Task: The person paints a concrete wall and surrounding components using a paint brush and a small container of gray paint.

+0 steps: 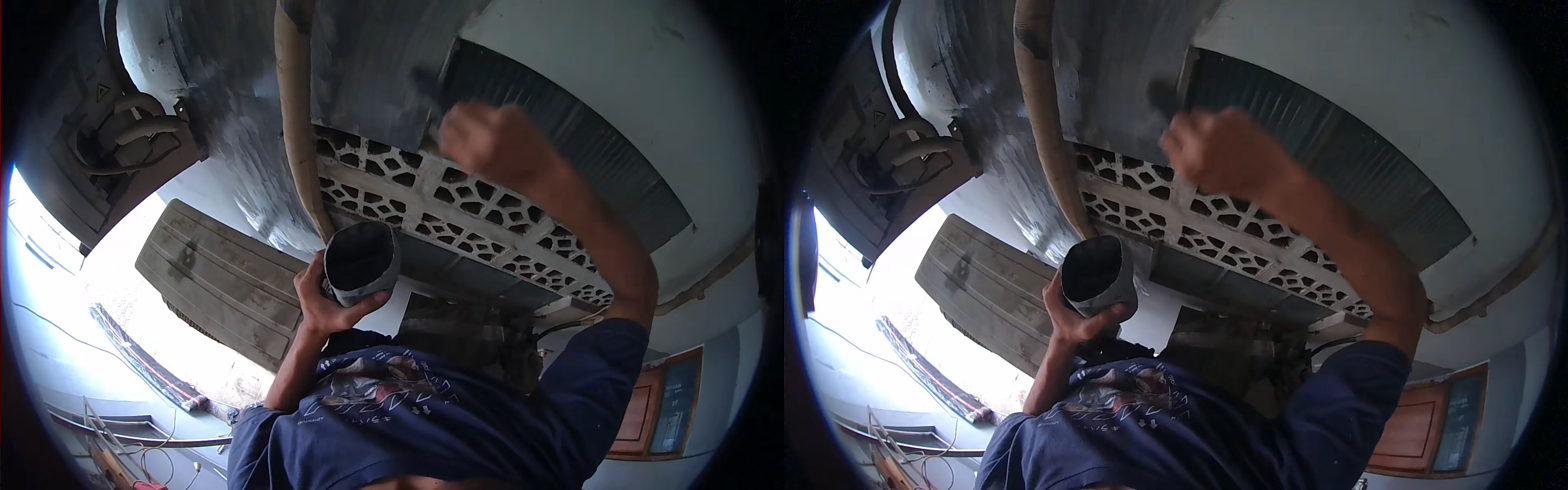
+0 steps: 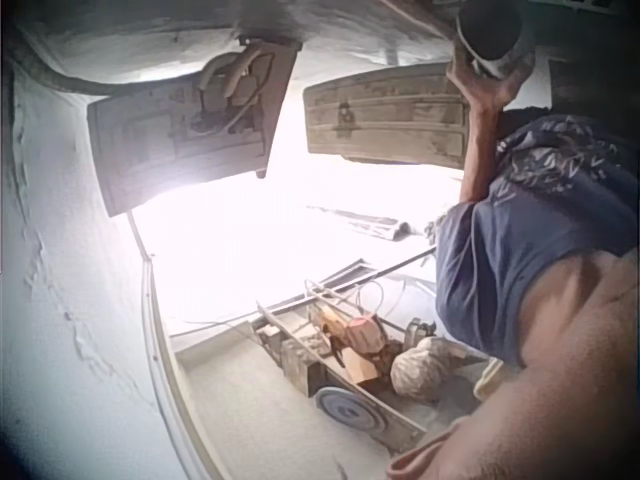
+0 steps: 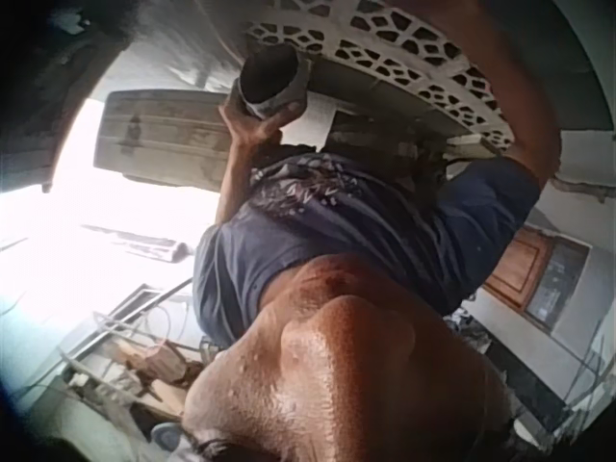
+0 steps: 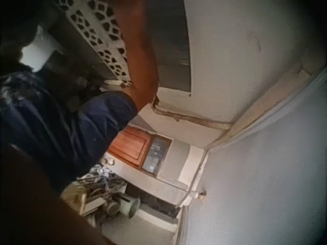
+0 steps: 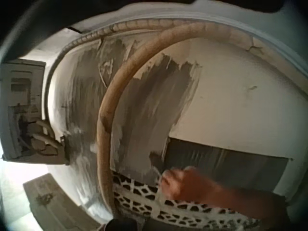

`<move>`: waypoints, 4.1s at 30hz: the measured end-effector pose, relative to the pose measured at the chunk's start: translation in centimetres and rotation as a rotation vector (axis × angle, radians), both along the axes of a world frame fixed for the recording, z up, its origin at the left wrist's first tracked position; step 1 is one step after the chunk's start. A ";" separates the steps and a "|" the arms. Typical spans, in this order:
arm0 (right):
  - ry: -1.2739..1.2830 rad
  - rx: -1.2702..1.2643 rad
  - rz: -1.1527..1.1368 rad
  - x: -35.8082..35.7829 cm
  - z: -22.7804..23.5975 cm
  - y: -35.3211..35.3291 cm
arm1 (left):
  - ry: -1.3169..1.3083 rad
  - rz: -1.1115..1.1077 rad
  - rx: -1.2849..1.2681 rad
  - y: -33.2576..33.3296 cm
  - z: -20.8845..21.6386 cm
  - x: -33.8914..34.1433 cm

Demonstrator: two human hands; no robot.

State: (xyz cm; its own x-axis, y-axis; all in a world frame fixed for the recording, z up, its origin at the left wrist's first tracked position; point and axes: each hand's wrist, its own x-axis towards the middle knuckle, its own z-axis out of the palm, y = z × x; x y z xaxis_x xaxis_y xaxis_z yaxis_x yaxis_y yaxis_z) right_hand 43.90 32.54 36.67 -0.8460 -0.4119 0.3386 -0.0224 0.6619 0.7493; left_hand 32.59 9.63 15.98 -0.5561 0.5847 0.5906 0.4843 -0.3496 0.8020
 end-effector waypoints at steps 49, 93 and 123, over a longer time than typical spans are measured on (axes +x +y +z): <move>1.037 -0.860 -0.261 28.5 -13.9 -4.1 | -0.006 -0.521 -0.261 10.4 -1.2 5.5; 1.729 -2.055 -0.580 15.5 -39.3 -10.9 | 0.293 -0.051 -0.503 1.3 -19.1 -4.1; 0.451 -1.734 -0.044 9.9 -23.4 -7.7 | 0.442 -0.019 -0.428 3.1 -18.4 -1.2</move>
